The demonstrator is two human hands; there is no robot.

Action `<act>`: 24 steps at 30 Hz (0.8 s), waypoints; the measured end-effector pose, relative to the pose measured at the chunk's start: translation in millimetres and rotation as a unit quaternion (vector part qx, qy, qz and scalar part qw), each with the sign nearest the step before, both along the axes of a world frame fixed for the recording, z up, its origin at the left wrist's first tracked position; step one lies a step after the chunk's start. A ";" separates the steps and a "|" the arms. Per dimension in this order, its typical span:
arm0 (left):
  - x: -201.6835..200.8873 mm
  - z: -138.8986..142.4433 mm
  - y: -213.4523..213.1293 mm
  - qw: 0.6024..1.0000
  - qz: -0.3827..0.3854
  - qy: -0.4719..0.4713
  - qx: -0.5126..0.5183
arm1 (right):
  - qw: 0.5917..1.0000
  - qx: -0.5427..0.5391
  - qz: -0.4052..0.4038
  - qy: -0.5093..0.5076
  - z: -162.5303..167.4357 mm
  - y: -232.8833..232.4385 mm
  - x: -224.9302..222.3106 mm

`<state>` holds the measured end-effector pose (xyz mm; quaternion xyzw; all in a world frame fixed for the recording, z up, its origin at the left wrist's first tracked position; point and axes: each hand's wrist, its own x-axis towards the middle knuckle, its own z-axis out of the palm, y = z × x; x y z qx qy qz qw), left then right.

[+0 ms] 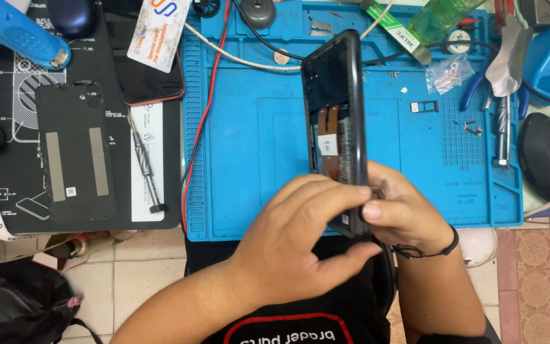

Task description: The person tests a smartphone's screen and powers it off, then removes the SIM tray and pries open the phone's back cover by hand. They use a screwdriver on the exposed internals and separate the back cover from the phone body, leaving the internal battery and boards exposed on the work mat.

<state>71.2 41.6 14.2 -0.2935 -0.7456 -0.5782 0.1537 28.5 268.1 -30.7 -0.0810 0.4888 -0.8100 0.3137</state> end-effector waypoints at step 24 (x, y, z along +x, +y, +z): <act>-20.7 23.8 -34.5 0.980 0.031 -0.160 0.113 | 0.976 0.186 -0.013 0.109 28.0 -15.4 -8.4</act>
